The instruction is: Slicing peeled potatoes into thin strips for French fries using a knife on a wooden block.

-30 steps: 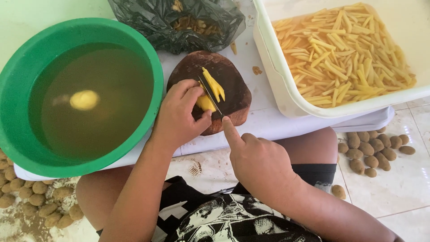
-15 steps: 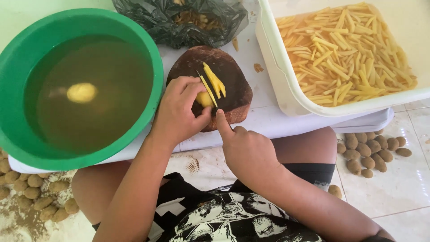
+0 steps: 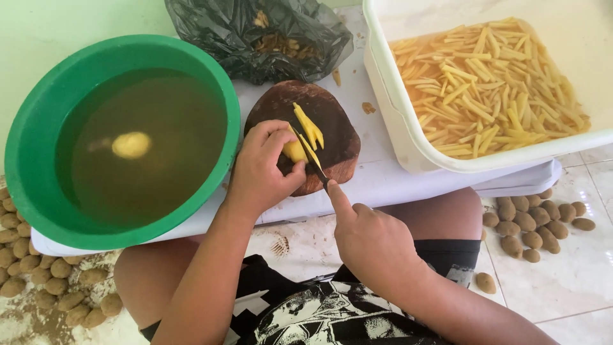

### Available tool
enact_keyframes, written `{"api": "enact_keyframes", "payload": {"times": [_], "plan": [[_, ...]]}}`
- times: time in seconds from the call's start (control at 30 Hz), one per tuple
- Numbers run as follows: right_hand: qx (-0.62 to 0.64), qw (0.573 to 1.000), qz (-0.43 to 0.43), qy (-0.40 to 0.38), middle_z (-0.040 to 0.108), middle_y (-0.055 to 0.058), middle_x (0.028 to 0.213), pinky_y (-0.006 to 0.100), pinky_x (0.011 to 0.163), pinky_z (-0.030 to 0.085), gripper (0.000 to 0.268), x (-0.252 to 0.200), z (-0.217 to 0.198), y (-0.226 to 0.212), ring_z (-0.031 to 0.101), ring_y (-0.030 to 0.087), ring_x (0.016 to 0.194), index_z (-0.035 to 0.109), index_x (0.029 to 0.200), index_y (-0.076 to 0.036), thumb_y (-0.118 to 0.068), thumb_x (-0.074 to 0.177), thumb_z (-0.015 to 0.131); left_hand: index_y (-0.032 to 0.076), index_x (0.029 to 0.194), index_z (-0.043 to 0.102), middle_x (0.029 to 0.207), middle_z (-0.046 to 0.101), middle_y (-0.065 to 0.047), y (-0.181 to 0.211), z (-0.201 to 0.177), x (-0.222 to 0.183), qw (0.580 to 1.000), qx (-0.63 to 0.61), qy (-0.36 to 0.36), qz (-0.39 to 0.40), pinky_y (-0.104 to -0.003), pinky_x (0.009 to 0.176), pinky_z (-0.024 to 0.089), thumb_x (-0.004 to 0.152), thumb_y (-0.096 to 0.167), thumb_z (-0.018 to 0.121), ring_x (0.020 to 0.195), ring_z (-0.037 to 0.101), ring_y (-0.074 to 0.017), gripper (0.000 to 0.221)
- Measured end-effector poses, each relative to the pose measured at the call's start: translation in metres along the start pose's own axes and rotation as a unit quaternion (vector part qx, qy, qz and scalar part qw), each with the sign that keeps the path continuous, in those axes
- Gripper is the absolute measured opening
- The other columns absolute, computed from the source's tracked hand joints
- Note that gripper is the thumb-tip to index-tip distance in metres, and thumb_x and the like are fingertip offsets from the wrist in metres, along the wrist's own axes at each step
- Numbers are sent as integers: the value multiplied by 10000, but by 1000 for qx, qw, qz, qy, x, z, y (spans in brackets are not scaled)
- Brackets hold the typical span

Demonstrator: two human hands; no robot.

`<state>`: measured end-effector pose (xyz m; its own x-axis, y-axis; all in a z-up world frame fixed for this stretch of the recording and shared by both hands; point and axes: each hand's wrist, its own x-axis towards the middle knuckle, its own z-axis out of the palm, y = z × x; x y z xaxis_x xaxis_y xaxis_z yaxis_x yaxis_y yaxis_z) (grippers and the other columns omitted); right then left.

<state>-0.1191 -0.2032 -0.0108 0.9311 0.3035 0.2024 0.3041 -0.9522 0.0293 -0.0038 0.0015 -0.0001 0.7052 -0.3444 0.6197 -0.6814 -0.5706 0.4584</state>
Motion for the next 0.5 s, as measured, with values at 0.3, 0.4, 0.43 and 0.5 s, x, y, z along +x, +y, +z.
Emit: {"api": "enact_keyframes", "payload": {"times": [0.3, 0.4, 0.43, 0.5], "plan": [[40, 999, 30, 6, 484, -22, 520, 410, 279, 383, 667, 28, -5, 3, 460, 238, 326, 537, 1481, -166, -138, 820, 616, 11, 1071, 633, 1212, 600, -175, -3, 0, -4, 1000, -12, -1, -8, -440, 976, 519, 794, 88, 686, 1133, 610, -335, 292], [52, 998, 26, 4, 494, -10, 524, 410, 276, 378, 660, 31, -12, -1, 454, 242, 331, 516, 1491, -153, -138, 835, 596, -4, 1089, 637, 1212, 598, -184, -4, 0, -4, 1000, -10, 0, 0, -459, 983, 516, 812, 111, 683, 1127, 606, -345, 304], [52, 998, 27, 5, 494, -10, 524, 410, 276, 378, 660, 31, -13, -3, 454, 242, 331, 516, 1491, -153, -138, 835, 596, -4, 1089, 637, 1212, 598, -184, -4, 0, -4, 1000, -11, -1, 1, -459, 983, 516, 812, 111, 683, 1127, 606, -345, 304], [35, 998, 7, 54, 462, -31, 506, 374, 260, 351, 647, 31, -15, -5, 416, 199, 316, 559, 1448, -142, -114, 803, 604, -16, 1085, 645, 1223, 603, -185, -5, 0, -4, 1000, -5, -5, -14, -455, 984, 520, 811, 146, 689, 1135, 609, -339, 322]]}}
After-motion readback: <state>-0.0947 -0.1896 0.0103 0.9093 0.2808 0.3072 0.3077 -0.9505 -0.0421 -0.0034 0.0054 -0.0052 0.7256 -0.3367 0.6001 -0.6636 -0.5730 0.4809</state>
